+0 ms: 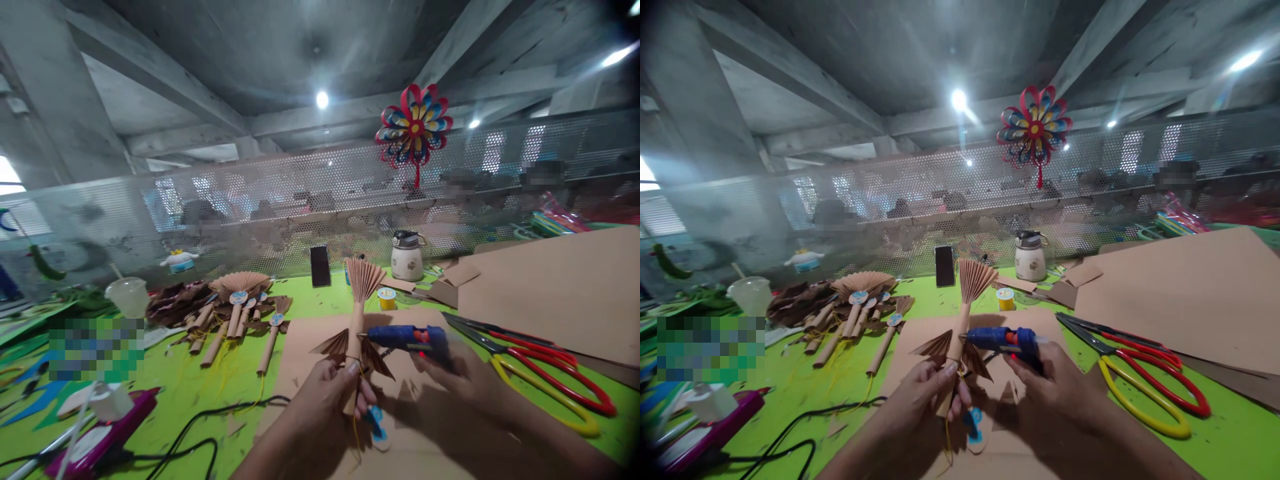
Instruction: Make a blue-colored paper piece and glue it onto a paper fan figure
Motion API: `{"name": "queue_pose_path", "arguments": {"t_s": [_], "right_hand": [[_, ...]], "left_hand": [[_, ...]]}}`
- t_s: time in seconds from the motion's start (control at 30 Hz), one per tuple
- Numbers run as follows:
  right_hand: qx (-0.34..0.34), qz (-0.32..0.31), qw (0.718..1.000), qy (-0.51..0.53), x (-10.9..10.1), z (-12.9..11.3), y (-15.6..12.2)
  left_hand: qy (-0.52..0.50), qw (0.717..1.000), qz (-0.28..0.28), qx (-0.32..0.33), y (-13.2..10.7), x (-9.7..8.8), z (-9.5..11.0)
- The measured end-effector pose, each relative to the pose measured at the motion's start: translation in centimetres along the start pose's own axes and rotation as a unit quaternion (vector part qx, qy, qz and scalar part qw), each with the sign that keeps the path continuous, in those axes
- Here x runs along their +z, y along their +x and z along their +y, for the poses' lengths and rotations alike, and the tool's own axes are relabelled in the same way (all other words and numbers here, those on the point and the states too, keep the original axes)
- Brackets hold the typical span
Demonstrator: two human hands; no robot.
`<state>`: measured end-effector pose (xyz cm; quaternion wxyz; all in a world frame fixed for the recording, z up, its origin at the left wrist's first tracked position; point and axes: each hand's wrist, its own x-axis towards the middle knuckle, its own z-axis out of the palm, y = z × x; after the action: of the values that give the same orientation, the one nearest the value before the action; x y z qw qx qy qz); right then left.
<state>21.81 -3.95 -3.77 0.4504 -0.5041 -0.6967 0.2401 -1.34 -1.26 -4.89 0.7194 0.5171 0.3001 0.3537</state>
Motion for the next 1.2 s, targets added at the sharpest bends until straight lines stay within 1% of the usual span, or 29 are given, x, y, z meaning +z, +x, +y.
{"name": "queue_pose_path", "arguments": {"t_s": [0.1, 0.23, 0.37, 0.47, 0.53, 0.67, 0.77, 0.87, 1.0, 1.1, 1.2], "right_hand": [[0.000, -0.002, 1.000, 0.009, 0.15, -0.41, -0.01], [-0.001, -0.001, 1.000, 0.000, 0.02, -0.83, 0.10], [0.005, 0.025, 0.999, -0.020, -0.14, -0.56, 0.17], [0.003, 0.026, 0.999, -0.023, -0.08, -0.21, 0.13], [-0.001, 0.017, 1.000, -0.019, 0.05, -0.13, 0.08], [-0.012, -0.003, 1.000, -0.008, 0.30, -0.40, -0.01], [-0.019, -0.009, 1.000, -0.008, 0.23, -0.71, -0.03], [-0.014, 0.003, 1.000, -0.020, 0.01, -0.84, 0.11], [-0.017, 0.019, 0.999, -0.046, -0.14, -0.54, 0.34], [-0.018, 0.015, 0.997, -0.070, 0.00, -0.08, 0.29], [-0.035, 0.008, 0.998, -0.049, 0.16, 0.12, 0.02]], "left_hand": [[0.000, 1.000, 0.001, 0.000, 0.01, 0.15, 0.07], [0.040, 0.999, 0.017, -0.002, 0.11, 0.07, 0.13], [0.065, 0.998, 0.003, -0.012, 0.37, -0.57, -0.11], [0.081, 0.997, -0.006, -0.011, 0.46, -0.81, -0.37], [0.072, 0.997, 0.005, -0.007, 0.33, -0.63, -0.51], [0.015, 0.999, 0.036, -0.020, 0.01, -0.02, -0.47], [0.029, 0.999, 0.025, -0.005, 0.08, 0.06, -0.06], [0.048, 0.999, 0.010, 0.012, 0.24, -0.06, 0.33], [0.029, 1.000, -0.005, -0.005, 0.29, -0.18, 0.27], [0.035, 0.999, -0.011, -0.017, 0.27, -0.30, -0.13], [0.022, 1.000, -0.011, -0.019, 0.30, -0.39, -0.44]]}}
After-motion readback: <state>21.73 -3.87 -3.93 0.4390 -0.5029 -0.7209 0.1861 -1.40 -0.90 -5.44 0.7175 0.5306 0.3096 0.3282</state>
